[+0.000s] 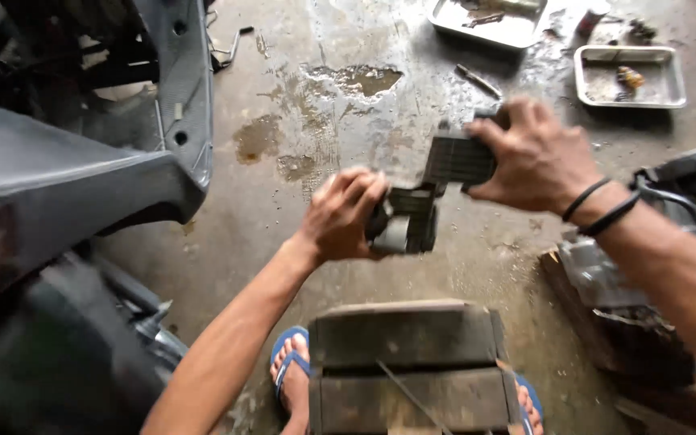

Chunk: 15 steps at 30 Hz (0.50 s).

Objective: Cleaning and inspecting motorcycle engine valves and then assembling the cylinder block onto the engine.

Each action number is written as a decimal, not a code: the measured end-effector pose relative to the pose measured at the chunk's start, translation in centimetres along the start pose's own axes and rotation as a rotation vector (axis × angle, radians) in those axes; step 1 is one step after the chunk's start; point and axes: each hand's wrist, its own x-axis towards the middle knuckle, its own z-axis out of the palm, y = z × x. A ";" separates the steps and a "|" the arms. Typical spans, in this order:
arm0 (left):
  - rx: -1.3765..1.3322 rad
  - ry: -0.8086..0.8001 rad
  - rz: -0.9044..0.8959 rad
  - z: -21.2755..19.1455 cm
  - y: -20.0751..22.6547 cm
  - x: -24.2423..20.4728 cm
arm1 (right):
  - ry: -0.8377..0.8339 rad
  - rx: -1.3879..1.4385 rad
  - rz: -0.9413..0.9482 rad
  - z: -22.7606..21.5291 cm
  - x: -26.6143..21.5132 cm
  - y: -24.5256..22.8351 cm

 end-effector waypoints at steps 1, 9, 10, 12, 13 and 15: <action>0.005 0.016 0.064 -2.1 0.5 1.6 | 0.065 -0.061 -0.017 -2.5 -0.8 0.1; 0.101 0.067 0.055 -9.5 9.0 3.5 | 0.425 -0.216 -0.055 -10.0 -11.8 0.4; 0.136 0.096 0.061 -10.1 10.1 3.2 | 0.560 -0.207 -0.113 -9.9 -13.3 0.5; 0.181 0.107 0.061 -12.2 13.1 2.1 | 0.565 -0.203 -0.106 -10.4 -16.1 -0.5; 0.226 0.116 0.063 -13.2 14.4 1.5 | 0.571 -0.199 -0.097 -10.6 -17.4 -1.0; 0.274 0.151 0.058 -14.6 16.8 0.6 | 0.662 -0.263 -0.124 -10.3 -19.5 -1.6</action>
